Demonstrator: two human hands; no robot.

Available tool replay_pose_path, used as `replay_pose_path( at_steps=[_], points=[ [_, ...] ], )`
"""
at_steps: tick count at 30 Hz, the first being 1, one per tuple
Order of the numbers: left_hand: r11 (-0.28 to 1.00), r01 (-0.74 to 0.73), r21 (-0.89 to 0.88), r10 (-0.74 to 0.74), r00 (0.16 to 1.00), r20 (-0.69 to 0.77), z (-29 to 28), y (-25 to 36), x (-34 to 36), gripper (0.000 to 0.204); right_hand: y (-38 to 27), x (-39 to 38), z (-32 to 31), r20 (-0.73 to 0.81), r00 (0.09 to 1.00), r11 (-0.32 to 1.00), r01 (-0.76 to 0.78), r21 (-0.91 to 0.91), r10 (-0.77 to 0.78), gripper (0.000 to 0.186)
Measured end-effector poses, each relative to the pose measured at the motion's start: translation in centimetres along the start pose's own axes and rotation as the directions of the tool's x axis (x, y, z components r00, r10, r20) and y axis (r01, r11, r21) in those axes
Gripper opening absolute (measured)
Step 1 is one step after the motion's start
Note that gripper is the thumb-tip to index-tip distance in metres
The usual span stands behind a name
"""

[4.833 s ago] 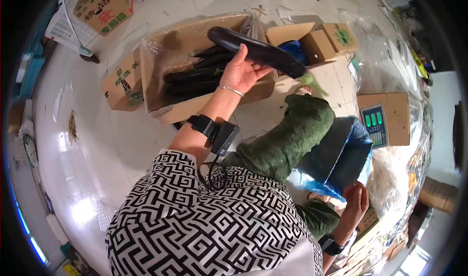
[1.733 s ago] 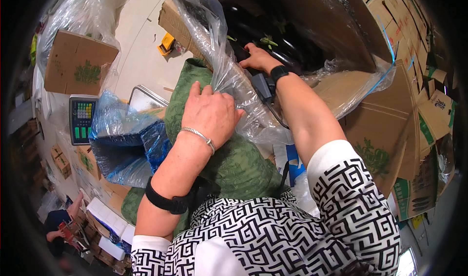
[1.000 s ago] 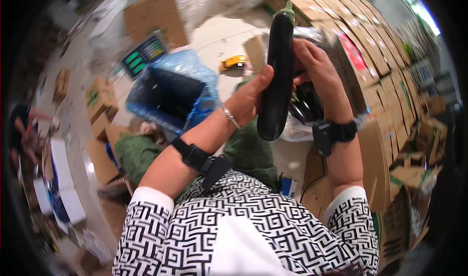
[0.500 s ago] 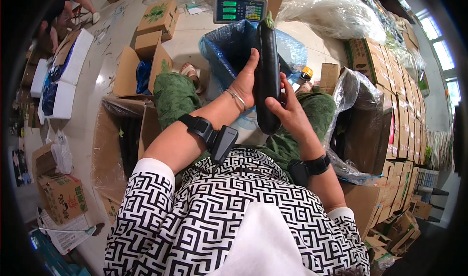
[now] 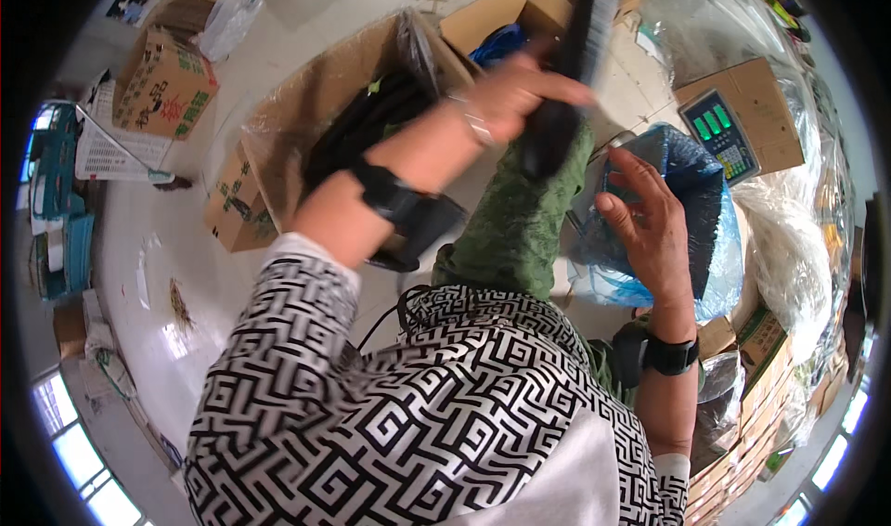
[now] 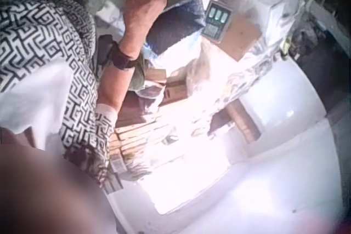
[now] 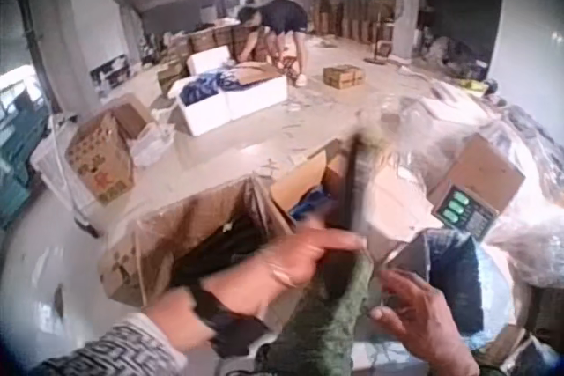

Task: Sorting eggplants from a large container into a plastic-lined box on a scale, then sealing the box with tape.

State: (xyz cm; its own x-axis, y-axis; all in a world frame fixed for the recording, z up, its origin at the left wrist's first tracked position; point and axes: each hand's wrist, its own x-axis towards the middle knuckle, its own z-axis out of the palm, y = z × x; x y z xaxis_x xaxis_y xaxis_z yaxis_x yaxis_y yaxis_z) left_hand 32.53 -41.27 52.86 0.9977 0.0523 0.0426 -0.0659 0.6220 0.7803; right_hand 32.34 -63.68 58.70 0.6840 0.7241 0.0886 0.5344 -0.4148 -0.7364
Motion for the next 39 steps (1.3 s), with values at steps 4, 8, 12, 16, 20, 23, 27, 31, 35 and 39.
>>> replay_pose_path(
  at_steps=[4,8,12,16,20,23,27,31,35,39],
  points=[
    [0.926,0.034,0.376,0.023,0.989,-0.147,-15.6,8.7,-6.3,0.041,1.6,-0.1,-0.1,0.168,0.964,0.964,-0.229,0.136,0.205,0.036],
    [0.589,0.373,0.717,0.005,0.885,-0.465,-27.9,10.5,-11.2,0.053,6.8,-1.6,-1.6,0.108,0.865,0.860,-0.500,0.102,0.490,0.034],
    [-0.024,0.642,0.766,-0.040,0.765,-0.643,-35.1,6.1,-10.9,0.084,10.2,-4.2,-4.6,-0.033,0.725,0.723,-0.681,0.114,0.688,0.034],
    [-0.289,0.730,0.620,-0.170,0.598,-0.783,-40.3,3.4,-10.9,0.083,13.3,-8.2,-7.2,-0.178,0.639,0.663,-0.733,0.152,0.748,0.036],
    [-0.464,0.801,0.379,-0.152,0.349,-0.924,-44.4,0.2,-11.0,0.082,14.0,-12.7,-9.3,-0.299,0.523,0.571,-0.815,0.099,0.798,0.036],
    [-0.506,0.819,0.270,-0.111,0.249,-0.962,-47.6,-1.9,-12.2,0.082,14.5,-17.2,-11.1,-0.338,0.377,0.452,-0.874,0.180,0.862,0.037],
    [-0.573,0.730,0.372,-0.199,0.316,-0.928,-50.3,-6.0,-14.6,0.080,13.9,-20.4,-11.5,-0.336,0.296,0.368,-0.913,0.175,0.894,0.040],
    [-0.271,0.708,0.652,-0.357,0.555,-0.752,-46.5,-5.4,-13.5,0.064,12.9,-25.7,-12.6,-0.454,0.229,0.404,-0.851,0.335,0.861,0.039],
    [0.419,0.781,0.464,-0.197,0.577,-0.793,-39.7,-3.3,-9.7,0.046,9.0,-26.9,-11.0,-0.543,0.240,0.479,-0.802,0.356,0.805,0.035],
    [0.460,0.593,0.661,-0.066,0.765,-0.640,-46.0,3.9,-2.9,0.038,12.2,-35.4,-10.5,-0.580,-0.077,0.427,-0.599,0.678,0.811,0.033]
  ],
)
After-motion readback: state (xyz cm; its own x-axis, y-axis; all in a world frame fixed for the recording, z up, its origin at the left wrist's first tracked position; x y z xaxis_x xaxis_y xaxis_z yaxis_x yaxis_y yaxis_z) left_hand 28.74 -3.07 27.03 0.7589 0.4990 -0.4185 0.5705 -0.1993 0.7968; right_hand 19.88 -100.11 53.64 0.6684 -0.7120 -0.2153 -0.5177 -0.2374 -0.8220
